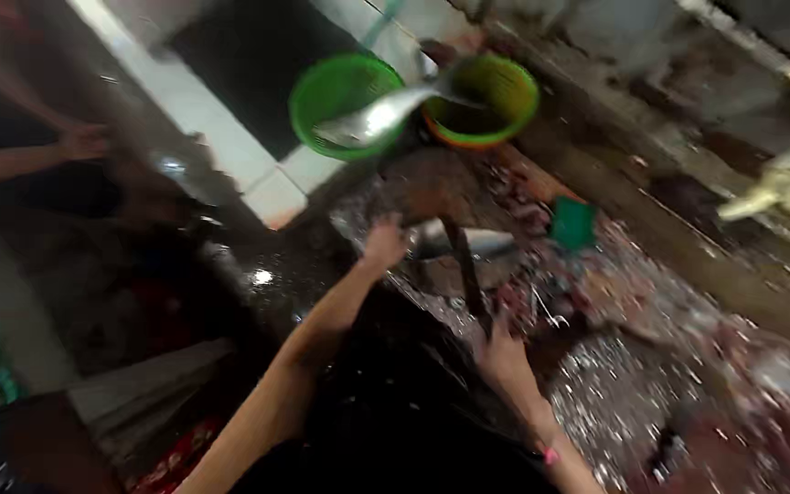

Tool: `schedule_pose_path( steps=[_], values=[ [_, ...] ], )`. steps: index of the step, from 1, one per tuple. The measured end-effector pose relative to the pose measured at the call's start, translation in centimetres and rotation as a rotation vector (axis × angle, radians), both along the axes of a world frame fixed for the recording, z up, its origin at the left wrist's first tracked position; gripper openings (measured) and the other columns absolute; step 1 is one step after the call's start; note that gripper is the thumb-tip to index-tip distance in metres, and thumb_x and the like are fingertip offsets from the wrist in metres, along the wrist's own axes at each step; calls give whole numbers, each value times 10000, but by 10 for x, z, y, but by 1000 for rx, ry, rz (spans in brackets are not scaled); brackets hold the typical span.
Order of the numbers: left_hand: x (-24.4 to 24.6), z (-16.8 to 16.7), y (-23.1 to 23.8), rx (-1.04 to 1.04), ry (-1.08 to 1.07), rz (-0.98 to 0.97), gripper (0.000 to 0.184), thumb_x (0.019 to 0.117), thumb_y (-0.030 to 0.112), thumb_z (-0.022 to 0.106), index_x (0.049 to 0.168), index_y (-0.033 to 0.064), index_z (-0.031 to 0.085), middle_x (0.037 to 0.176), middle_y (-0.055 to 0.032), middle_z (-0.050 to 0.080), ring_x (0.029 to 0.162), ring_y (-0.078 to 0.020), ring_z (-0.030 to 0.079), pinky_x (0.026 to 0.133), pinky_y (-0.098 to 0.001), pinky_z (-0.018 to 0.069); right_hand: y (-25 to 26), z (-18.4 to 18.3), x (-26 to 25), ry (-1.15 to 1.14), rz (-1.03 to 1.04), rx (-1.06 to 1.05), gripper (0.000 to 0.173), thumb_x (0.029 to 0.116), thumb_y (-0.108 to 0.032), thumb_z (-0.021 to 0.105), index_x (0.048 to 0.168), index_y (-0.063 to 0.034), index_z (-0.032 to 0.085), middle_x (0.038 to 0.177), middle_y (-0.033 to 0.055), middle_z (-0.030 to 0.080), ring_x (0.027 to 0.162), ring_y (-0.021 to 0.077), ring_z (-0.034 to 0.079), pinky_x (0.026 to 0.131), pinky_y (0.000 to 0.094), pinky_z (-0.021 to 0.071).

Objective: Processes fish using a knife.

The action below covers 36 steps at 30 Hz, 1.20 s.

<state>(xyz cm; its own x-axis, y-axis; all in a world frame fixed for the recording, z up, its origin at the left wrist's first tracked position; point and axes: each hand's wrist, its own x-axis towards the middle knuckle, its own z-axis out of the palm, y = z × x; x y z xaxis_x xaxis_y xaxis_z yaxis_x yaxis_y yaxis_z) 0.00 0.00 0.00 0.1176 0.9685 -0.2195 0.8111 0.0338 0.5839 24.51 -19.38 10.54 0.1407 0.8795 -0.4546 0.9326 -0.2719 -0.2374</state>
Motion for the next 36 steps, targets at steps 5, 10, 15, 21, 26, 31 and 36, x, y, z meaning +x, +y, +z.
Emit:
schedule_pose_path(
  steps=[5,10,15,21,26,31,36],
  values=[
    [26,-7,3,-86,197,-112,515,1019,365,552,1423,47,562,1461,-225,540,1386,-426,483,1053,-674,430,56,18,-30,6,85,-76,564,1087,-454,381,1399,-8,530,964,191,724,893,367,737,796,537,598],
    [41,-19,4,-120,302,-163,517,1001,239,545,1476,46,480,1511,-256,475,1399,-469,453,1032,-710,407,95,6,-42,-137,140,-254,564,1088,-493,362,1400,-50,522,1013,193,718,981,373,724,848,555,581],
    [36,-20,11,-131,283,-197,565,912,160,619,1444,27,480,1496,-247,481,1373,-465,474,996,-689,433,104,12,-48,-226,135,-339,549,1087,-489,356,1388,-59,516,976,169,719,956,356,728,822,540,585],
    [37,-23,9,-106,288,-238,653,856,143,708,1459,50,474,1448,-224,516,1336,-447,507,951,-677,466,140,-12,-60,-207,109,-397,524,1090,-482,375,1355,-52,516,999,185,706,943,366,723,800,562,587],
    [40,-19,9,-89,346,-200,480,974,145,552,1449,99,493,1460,-202,516,1340,-425,511,960,-669,459,147,-86,-62,-112,49,-204,568,1077,-509,386,1393,-51,500,1041,218,712,963,402,726,815,588,591],
    [45,-20,5,-71,396,-183,423,1021,195,505,1427,78,509,1450,-239,526,1338,-450,519,960,-681,465,129,-59,-56,-43,47,-264,569,1084,-487,396,1396,-19,486,1071,240,695,997,423,712,832,603,582],
    [51,-17,12,-73,476,-196,525,1000,284,555,1471,64,480,1452,-274,515,1337,-484,503,988,-710,444,120,-83,-47,55,-19,-177,632,1084,-510,384,1439,6,470,1207,283,653,1060,479,682,844,655,567]
  ],
)
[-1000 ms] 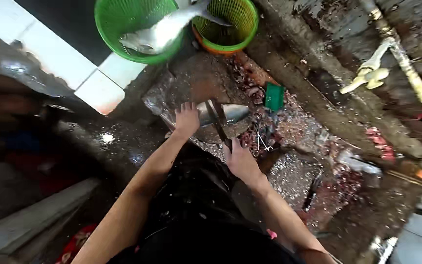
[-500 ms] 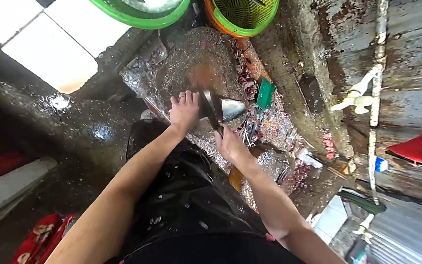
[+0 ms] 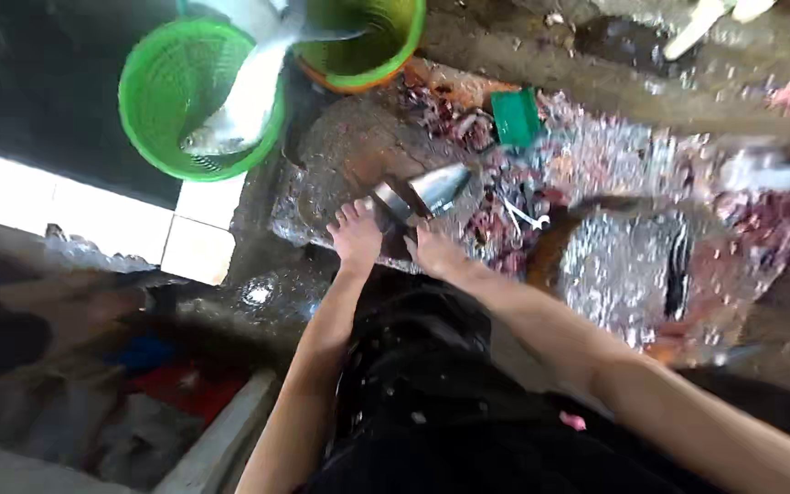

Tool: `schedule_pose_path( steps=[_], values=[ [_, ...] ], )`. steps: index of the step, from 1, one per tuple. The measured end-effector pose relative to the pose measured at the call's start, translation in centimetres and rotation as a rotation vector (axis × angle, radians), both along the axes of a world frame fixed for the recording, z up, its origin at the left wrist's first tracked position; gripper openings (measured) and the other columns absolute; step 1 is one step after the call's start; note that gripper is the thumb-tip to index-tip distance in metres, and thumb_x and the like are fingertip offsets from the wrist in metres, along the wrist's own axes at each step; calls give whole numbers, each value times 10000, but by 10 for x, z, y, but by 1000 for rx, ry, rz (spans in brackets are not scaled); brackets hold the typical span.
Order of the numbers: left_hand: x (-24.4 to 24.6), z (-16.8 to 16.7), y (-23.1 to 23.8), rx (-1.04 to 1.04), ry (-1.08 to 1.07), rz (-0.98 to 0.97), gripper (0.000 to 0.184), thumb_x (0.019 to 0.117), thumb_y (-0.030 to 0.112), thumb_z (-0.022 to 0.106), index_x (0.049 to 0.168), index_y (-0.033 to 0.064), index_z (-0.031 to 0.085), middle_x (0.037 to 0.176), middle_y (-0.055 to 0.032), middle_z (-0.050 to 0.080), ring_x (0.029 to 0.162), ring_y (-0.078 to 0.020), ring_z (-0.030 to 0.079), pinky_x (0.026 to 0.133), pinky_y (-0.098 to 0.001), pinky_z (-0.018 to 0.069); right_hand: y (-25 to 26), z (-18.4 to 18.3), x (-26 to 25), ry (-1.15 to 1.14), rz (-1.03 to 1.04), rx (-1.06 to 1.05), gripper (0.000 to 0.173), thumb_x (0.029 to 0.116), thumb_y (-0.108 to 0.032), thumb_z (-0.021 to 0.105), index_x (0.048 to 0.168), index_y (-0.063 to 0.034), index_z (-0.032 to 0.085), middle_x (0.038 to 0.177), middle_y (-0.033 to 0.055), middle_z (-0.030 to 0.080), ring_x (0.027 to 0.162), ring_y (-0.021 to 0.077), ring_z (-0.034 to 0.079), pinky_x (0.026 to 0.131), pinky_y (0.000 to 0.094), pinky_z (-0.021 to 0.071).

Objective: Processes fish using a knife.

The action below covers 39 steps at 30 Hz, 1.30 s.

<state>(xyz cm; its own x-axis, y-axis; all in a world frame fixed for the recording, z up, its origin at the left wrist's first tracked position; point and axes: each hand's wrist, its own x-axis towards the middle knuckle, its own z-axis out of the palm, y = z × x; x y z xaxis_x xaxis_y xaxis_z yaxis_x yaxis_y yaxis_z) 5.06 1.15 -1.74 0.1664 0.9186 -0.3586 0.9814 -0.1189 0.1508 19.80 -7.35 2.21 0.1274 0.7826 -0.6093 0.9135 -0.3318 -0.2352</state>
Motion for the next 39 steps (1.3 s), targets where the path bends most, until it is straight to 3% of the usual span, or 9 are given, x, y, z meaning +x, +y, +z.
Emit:
schedule_pose_path(
  steps=[3,7,10,14,17,23,28,33,39],
  values=[
    [-3,3,-7,-18,54,15,580,1017,366,543,1509,74,447,1479,-287,498,1356,-480,496,1028,-703,424,-48,16,15,58,-44,-22,543,1070,-494,431,1345,-32,505,1039,253,684,906,458,713,718,642,584],
    [-9,-5,12,138,40,36,507,1053,352,442,1470,70,508,1464,-273,514,1380,-486,459,1012,-720,421,-92,57,49,122,-55,-201,493,1071,-458,432,1303,-40,551,1046,234,679,969,439,698,774,633,568],
    [0,11,14,299,-165,125,583,1074,438,407,1516,61,451,1495,-290,466,1422,-503,387,1110,-690,339,-119,84,74,92,-88,-88,497,1080,-494,366,1257,-73,560,927,173,686,898,393,711,749,591,572],
    [60,21,-15,287,-296,-268,471,1055,369,478,1410,85,601,1438,-158,600,1394,-384,498,1169,-605,352,-85,105,104,-44,-188,64,541,1080,-520,376,1333,-64,523,875,223,676,800,453,706,649,639,565],
    [90,-15,-20,298,-352,-426,376,1023,308,567,1318,98,665,1396,-100,631,1355,-306,543,1134,-499,438,-42,98,113,-97,-123,14,586,1089,-506,365,1393,-19,482,993,263,676,912,476,704,725,649,571],
    [84,-52,-27,435,-507,-371,365,1024,342,582,1259,92,706,1358,-93,667,1306,-287,596,1141,-453,443,-19,90,104,-167,-43,-172,560,1094,-481,348,1342,-6,507,1058,264,669,982,466,700,750,632,573],
    [85,-52,-21,453,-559,-320,341,1025,365,572,1162,97,734,1257,-72,711,1257,-267,620,1120,-455,451,16,73,85,-182,-75,-182,550,1096,-475,345,1277,13,523,1120,273,651,1027,460,688,774,629,571],
    [86,-53,-20,451,-534,-296,353,1005,374,589,1228,138,727,1344,-33,682,1307,-245,594,1153,-429,423,28,17,83,-148,-103,-43,624,1086,-480,363,1465,14,402,1125,285,676,1016,471,705,812,636,578],
    [84,-53,-18,495,-534,-301,359,1008,412,593,1197,149,747,1285,-33,710,1262,-248,617,1135,-439,434,3,18,88,-146,-125,-36,567,1086,-464,366,1386,10,454,1043,289,678,952,494,705,751,654,574]
  ],
)
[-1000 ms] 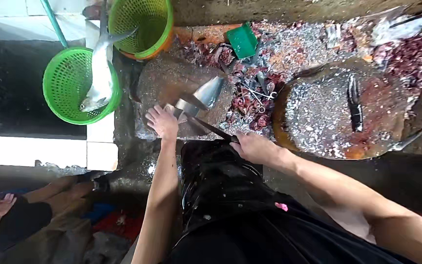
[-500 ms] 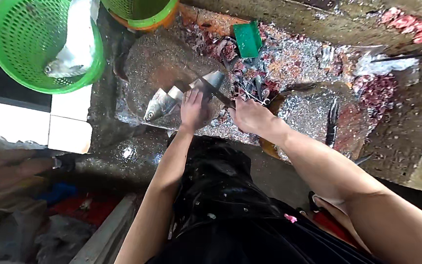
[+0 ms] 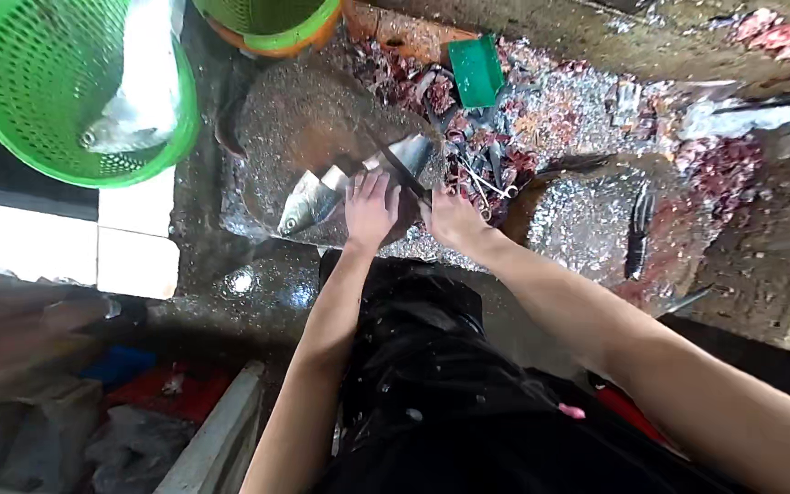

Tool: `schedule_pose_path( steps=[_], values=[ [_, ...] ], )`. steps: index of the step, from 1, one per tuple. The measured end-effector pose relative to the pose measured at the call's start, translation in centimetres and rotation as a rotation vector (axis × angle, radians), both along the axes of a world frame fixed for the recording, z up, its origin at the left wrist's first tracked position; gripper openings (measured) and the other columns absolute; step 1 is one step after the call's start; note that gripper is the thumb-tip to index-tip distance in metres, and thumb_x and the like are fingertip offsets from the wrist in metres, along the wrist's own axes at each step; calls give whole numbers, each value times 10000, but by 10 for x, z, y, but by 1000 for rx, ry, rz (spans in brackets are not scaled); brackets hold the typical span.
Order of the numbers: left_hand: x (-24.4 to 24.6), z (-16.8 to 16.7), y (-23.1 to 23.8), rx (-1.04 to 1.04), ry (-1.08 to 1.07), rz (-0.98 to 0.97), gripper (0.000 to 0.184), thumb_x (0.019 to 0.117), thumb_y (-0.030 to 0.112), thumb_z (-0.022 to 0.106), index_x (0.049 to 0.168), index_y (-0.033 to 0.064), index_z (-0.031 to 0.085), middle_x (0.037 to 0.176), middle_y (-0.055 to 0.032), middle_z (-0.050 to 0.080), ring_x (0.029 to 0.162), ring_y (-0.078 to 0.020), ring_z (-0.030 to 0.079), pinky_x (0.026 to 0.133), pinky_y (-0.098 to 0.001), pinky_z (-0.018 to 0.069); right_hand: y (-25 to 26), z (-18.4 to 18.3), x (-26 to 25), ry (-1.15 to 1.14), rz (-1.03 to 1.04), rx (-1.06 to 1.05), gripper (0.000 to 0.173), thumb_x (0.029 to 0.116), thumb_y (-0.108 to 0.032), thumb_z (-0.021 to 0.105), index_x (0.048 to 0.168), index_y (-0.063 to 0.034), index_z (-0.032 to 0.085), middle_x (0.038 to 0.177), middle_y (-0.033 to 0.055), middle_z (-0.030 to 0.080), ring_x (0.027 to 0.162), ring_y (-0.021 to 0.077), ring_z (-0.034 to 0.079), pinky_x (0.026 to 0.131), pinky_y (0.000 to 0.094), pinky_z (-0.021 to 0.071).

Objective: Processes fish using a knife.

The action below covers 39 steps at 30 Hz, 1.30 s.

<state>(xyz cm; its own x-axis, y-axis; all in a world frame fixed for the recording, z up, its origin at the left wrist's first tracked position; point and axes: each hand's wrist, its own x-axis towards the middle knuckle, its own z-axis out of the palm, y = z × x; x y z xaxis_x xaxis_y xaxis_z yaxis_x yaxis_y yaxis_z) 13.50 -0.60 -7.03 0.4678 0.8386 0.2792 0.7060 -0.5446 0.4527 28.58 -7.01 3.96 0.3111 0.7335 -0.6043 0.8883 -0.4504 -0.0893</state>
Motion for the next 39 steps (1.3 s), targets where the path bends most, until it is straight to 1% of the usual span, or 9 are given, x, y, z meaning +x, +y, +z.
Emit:
schedule_pose_path(
  steps=[11,16,19,22,26,28,32,36,39],
  values=[
    [-11,17,1,-32,72,-30,373,1005,434,580,1205,166,744,1261,-20,719,1252,-247,624,1112,-453,466,-77,52,45,140,-25,-143,505,1072,-466,448,1279,-19,557,1073,260,675,980,473,696,765,671,562],
    [28,63,17,-390,427,-2,1086,792,700,732,1547,8,373,1545,-317,403,1447,-493,375,1165,-610,368,-130,67,62,132,-69,-144,388,1012,-446,547,1171,-104,642,970,192,697,908,415,706,704,648,564],
    [41,71,26,-507,572,-48,978,807,452,843,1569,87,350,1551,-333,358,1342,-538,474,979,-637,529,-161,74,65,214,-166,-143,435,1051,-452,494,1231,-75,612,992,220,688,936,433,695,758,652,546],
    [30,84,36,-580,578,-91,671,885,485,737,1437,150,556,1361,-272,588,1169,-466,637,907,-659,550,-187,63,65,256,-299,-114,530,1060,-502,445,1288,-41,571,1073,268,671,1001,463,684,815,672,535],
    [15,112,39,-839,104,-135,369,779,222,850,1062,54,683,1018,-177,701,957,-340,685,829,-578,566,-205,43,63,249,-395,-58,549,1060,-528,437,1247,-35,587,1054,251,680,1001,441,690,830,651,537],
    [7,123,30,-1097,-393,-150,173,839,91,728,947,50,600,854,-87,629,715,-195,618,598,-378,540,-206,39,62,254,-415,-27,551,1062,-538,437,1242,-41,592,1039,239,683,993,425,692,832,636,540],
    [-15,124,13,-1508,-865,-106,194,965,237,474,1044,113,599,999,-107,705,874,-265,709,678,-443,606,-198,34,61,240,-414,50,528,1057,-528,441,1220,-51,599,1002,216,690,965,406,698,826,627,538],
    [-28,81,-17,-1397,-559,233,445,948,-14,535,1393,-4,516,1233,-258,623,954,-382,708,818,-542,624,-178,36,50,213,-381,104,511,1065,-515,456,1199,-46,607,961,200,692,932,387,704,816,606,548],
    [-36,67,-41,-1236,-551,379,422,950,25,660,1353,-21,541,1218,-252,663,889,-345,746,762,-498,655,-159,43,29,252,-403,213,482,1066,-499,467,1158,-46,603,873,179,663,839,364,691,747,588,548]
  ],
)
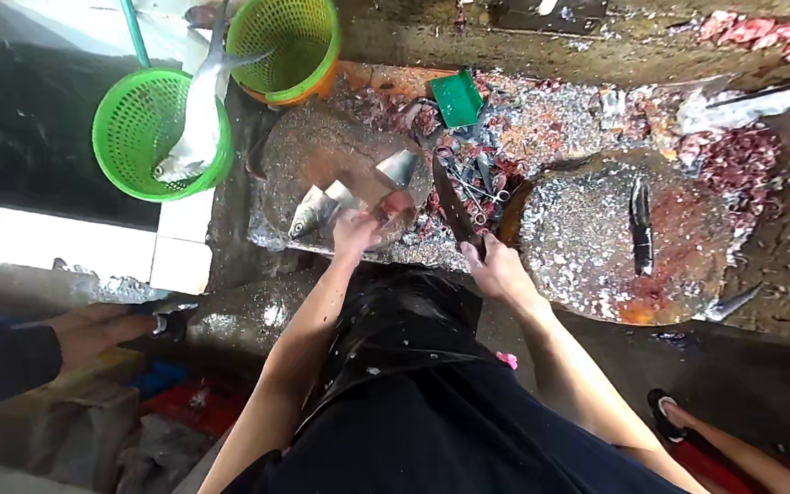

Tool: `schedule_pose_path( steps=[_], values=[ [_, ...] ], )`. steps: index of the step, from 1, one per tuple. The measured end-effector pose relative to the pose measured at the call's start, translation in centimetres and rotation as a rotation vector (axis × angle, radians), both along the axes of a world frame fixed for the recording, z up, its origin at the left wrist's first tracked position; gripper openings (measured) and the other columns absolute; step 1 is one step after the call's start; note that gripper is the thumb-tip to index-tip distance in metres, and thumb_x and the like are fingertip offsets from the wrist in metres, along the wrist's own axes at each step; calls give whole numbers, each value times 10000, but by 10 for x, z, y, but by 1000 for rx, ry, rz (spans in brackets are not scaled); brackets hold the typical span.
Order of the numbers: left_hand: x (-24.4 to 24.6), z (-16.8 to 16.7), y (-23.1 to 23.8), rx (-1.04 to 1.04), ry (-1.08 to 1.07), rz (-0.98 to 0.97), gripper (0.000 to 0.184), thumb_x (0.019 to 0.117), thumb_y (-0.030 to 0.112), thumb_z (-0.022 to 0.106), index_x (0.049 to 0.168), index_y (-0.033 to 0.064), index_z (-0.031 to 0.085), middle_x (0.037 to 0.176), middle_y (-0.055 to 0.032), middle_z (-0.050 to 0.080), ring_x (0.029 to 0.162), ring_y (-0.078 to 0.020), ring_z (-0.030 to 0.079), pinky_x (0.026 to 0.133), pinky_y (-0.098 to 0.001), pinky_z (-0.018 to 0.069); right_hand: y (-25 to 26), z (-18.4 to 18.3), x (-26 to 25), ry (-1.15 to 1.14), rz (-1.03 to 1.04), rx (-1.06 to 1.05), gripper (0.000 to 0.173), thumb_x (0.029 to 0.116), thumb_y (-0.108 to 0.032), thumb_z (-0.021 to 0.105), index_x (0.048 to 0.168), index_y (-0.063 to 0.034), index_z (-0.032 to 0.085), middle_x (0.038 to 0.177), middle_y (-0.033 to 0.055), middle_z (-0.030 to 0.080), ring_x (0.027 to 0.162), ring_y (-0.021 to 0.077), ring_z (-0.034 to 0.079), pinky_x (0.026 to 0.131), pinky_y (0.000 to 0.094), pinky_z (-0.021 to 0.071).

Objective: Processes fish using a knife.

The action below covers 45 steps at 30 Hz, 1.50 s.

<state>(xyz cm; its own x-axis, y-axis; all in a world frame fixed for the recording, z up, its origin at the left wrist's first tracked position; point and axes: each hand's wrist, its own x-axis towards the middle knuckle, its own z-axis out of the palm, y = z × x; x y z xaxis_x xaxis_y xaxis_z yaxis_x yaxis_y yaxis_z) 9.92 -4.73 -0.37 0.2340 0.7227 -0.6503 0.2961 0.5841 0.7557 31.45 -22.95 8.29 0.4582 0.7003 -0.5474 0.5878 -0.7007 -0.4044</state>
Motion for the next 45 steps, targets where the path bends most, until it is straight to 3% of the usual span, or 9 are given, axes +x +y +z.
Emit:
schedule_pose_path(
  steps=[7,12,19,21,24,30,36,40,45],
  values=[
    [-23,-20,-16,98,97,-2,366,941,208,749,1221,-14,668,1097,-166,748,906,-255,768,844,-465,656,41,-1,-73,-86,19,577,438,1090,-389,453,1331,-24,482,721,87,608,581,233,638,515,450,548],
    [-25,-13,-16,54,21,71,358,939,132,742,1230,-52,642,1035,-204,745,776,-276,771,739,-437,676,54,-45,-84,-19,243,-110,457,1066,-467,419,1221,-59,556,917,205,683,834,418,712,676,623,568],
    [-16,50,9,232,-88,-190,453,996,302,697,1323,0,615,1117,-155,742,915,-244,760,837,-435,650,41,-2,-54,-26,15,116,479,1077,-510,439,1186,-67,587,800,158,651,696,343,676,619,577,546],
    [-7,56,32,587,453,-473,744,870,521,755,1481,166,523,1324,-102,677,1207,-277,655,1024,-539,536,39,-2,-45,-56,-29,132,493,1075,-519,433,1184,-64,588,807,166,649,701,352,673,612,585,537],
    [4,28,63,625,831,-837,1077,745,507,865,1618,206,310,1641,-331,209,1452,-615,247,1126,-828,130,35,-4,-38,-60,-80,147,509,1075,-525,413,1194,-61,583,826,175,647,719,362,670,621,585,538],
    [-4,9,114,613,744,-949,525,865,421,769,1271,113,644,1367,-299,530,1175,-495,605,922,-682,533,28,-14,-33,-8,-121,144,490,1076,-513,422,1135,-60,598,801,152,636,731,329,669,654,572,535],
    [-9,56,125,248,-178,-411,187,843,0,618,1026,17,586,1014,-120,677,819,-229,686,711,-439,621,21,-24,-43,48,-200,136,476,1070,-513,456,1111,-63,605,760,144,620,666,315,648,617,552,533],
    [-29,62,105,99,-675,-199,436,874,-15,449,1297,25,545,1268,-181,622,1101,-374,662,920,-629,568,27,-22,-61,25,-269,197,451,1066,-502,473,1076,-73,611,736,119,607,650,290,631,605,531,523],
    [-50,9,66,21,-165,-50,357,958,23,677,1289,-75,587,1151,-224,708,896,-299,760,818,-444,658,43,-21,-89,-40,-273,265,462,1068,-508,449,1110,-75,605,740,105,606,654,279,633,601,518,520]
  ],
)
